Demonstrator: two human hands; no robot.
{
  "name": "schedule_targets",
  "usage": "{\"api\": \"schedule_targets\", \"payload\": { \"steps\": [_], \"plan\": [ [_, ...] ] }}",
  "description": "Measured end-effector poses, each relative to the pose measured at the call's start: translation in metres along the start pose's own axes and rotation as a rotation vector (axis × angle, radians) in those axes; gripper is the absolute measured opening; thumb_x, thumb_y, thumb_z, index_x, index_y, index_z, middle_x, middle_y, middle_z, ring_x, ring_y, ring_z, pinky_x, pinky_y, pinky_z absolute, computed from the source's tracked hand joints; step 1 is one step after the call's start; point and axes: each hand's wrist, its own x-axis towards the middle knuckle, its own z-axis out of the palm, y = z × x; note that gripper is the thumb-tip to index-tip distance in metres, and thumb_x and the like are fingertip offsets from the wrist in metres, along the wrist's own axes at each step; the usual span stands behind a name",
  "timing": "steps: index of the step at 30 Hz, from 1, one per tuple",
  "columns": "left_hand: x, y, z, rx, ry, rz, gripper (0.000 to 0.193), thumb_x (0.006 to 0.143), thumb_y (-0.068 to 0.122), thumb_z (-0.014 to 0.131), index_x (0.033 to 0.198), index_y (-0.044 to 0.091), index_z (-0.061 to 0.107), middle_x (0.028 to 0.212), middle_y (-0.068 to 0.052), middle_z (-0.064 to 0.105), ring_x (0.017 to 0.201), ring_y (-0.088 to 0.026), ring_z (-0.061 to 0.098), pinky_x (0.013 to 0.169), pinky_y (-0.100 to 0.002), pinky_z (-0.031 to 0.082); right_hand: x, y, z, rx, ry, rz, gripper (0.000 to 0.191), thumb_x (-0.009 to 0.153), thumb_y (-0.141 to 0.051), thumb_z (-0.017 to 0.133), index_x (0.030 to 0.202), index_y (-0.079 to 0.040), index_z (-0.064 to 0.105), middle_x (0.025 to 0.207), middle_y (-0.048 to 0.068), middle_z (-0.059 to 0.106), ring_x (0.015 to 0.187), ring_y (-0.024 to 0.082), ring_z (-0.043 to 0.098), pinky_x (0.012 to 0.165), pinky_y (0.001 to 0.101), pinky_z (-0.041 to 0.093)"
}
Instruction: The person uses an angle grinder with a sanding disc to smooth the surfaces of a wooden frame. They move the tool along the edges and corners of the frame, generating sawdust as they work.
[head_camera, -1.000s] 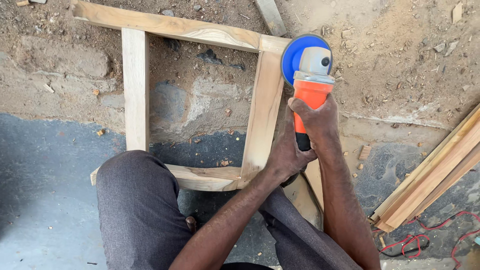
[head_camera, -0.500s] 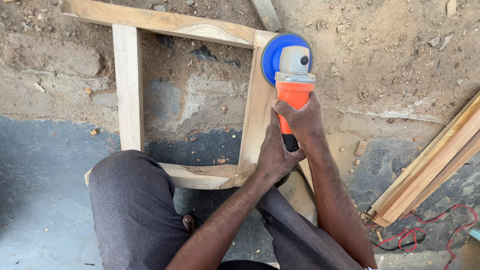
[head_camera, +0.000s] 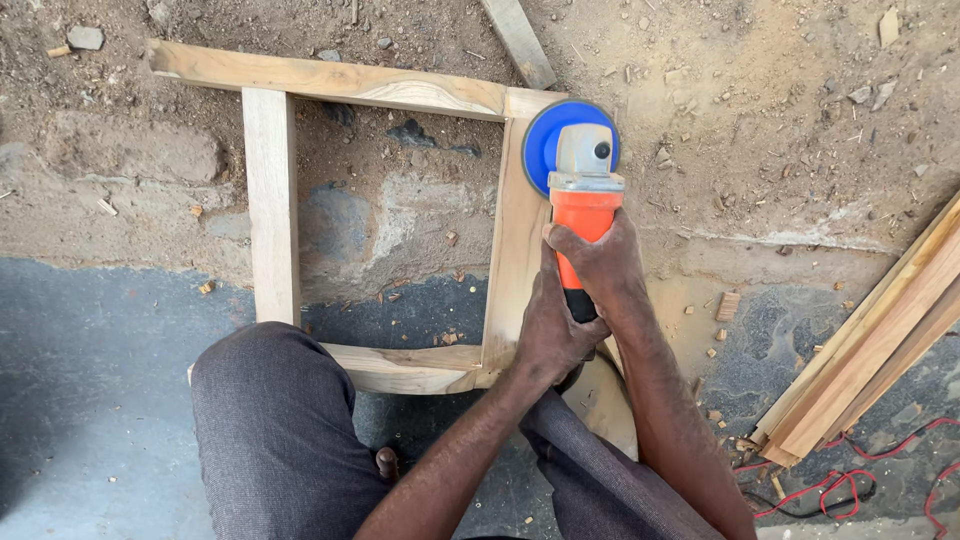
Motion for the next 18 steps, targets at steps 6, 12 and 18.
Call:
{"api": "schedule_targets", "payload": {
  "steps": [6, 12, 18],
  "plan": [
    [0.012, -0.006, 0.001, -0.069, 0.014, -0.123, 0.132, 0.069, 0.030, 0.083, 0.165, 0.004, -0.003, 0.137, -0.025, 0.054, 0.121, -0.040, 0.064, 0.097, -0.047, 0.055, 0.007, 0.002, 0.000, 0.017, -0.035, -0.059, 0.047, 0.079, -0.023, 0.080, 0.118, -0.001, 0.068, 0.103, 0.007, 0.073, 0.090, 0.016, 0.071, 0.080, 0.0313, 0.058],
    [-0.018, 0.004, 0.016, 0.034, -0.099, -0.050, 0.134, 0.075, 0.032, 0.086, 0.164, 0.003, -0.010, 0.141, -0.029, 0.048, 0.121, -0.044, 0.061, 0.094, -0.051, 0.056, -0.025, 0.031, -0.022, 0.077, 0.057, 0.112, 0.048, 0.076, -0.021, 0.081, 0.118, -0.002, 0.067, 0.101, 0.007, 0.073, 0.088, 0.015, 0.071, 0.078, 0.0310, 0.058],
    [0.009, 0.009, 0.021, -0.011, -0.079, 0.085, 0.130, 0.079, 0.031, 0.083, 0.167, 0.001, -0.008, 0.140, -0.029, 0.054, 0.122, -0.042, 0.064, 0.096, -0.049, 0.057, -0.002, 0.026, -0.034, 0.041, 0.095, 0.029, 0.051, 0.078, -0.023, 0.082, 0.121, -0.002, 0.065, 0.105, 0.007, 0.074, 0.091, 0.016, 0.072, 0.081, 0.0311, 0.059]
  ]
}}
